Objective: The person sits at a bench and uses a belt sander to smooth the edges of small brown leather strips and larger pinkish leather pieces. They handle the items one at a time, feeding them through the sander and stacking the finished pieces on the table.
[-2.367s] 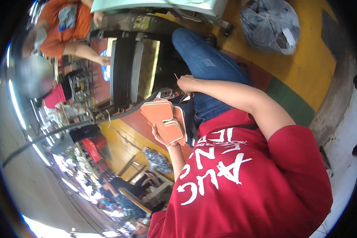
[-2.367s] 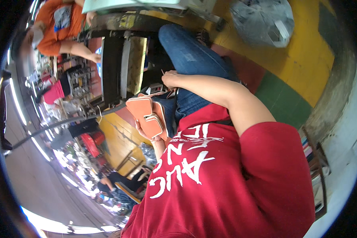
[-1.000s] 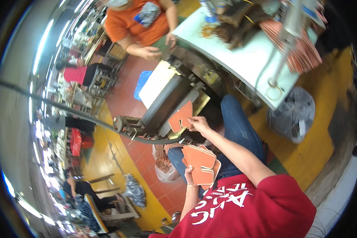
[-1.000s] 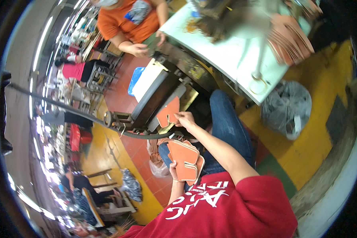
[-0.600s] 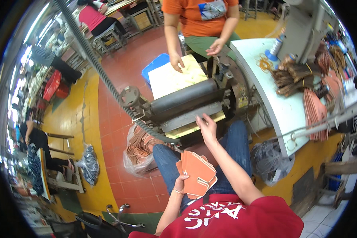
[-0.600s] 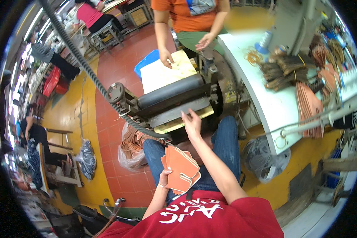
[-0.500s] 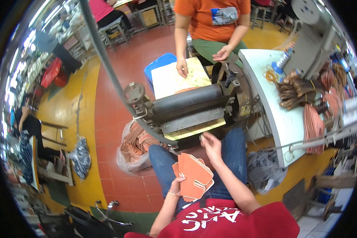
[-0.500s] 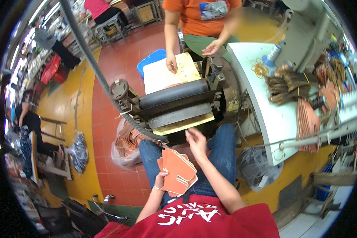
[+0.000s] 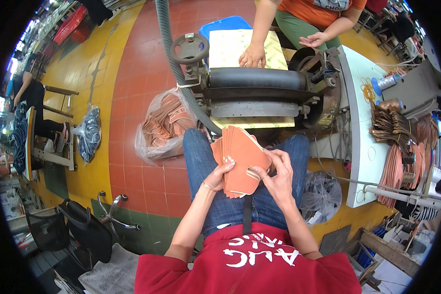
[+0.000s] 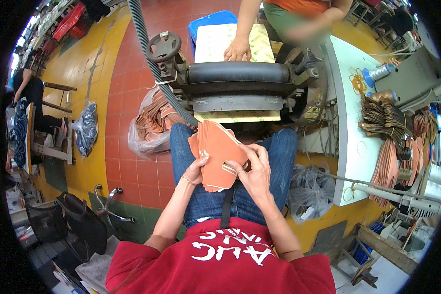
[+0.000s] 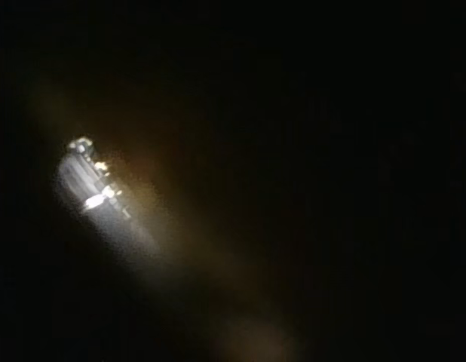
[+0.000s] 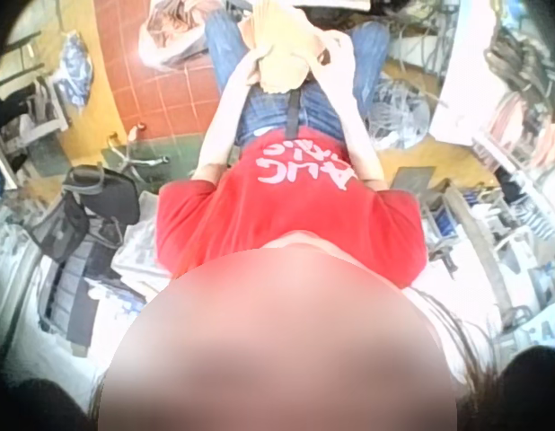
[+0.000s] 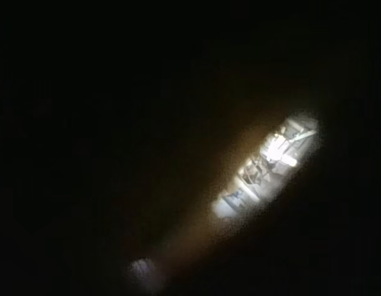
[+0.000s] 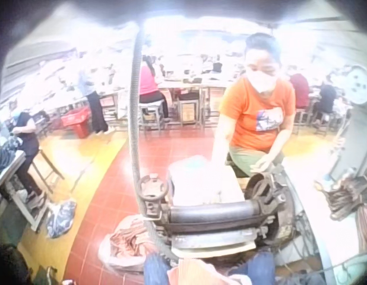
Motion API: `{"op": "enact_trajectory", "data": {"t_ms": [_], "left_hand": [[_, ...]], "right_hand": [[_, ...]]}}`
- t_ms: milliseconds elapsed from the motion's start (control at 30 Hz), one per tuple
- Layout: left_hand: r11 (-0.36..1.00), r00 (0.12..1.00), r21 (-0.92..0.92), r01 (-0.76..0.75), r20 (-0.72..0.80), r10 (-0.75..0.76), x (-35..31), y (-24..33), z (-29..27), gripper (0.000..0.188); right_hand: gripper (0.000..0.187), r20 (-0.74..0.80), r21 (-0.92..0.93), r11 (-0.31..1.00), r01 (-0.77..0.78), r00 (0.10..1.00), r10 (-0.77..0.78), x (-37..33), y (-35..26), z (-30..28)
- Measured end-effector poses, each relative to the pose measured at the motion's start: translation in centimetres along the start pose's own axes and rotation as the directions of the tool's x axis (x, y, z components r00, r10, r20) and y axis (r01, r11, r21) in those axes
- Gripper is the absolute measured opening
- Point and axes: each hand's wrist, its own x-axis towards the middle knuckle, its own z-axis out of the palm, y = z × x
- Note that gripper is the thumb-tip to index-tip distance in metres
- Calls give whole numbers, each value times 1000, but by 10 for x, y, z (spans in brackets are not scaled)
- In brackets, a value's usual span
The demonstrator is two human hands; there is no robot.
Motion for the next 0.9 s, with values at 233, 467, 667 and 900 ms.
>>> {"op": "enact_trajectory", "data": {"t_ms": [233,467,667,900], "left_hand": [[975,996,-204,-91,-33,86,7,-15,-6,54],[931,957,-244,-273,-169,236,0,-1,-19,50],[897,894,-139,-419,-238,380,-21,22,-38,56],[896,901,-158,-414,-212,379,-35,19,-41,56]], "right_hand": [[29,-28,-17,998,61,998,-62,-7,-3,10],[23,265,767,378,-518,793,549,25,55,8],[21,354,868,21,-496,648,674,64,110,56],[35,216,961,-16,-277,713,667,91,104,69]]}}
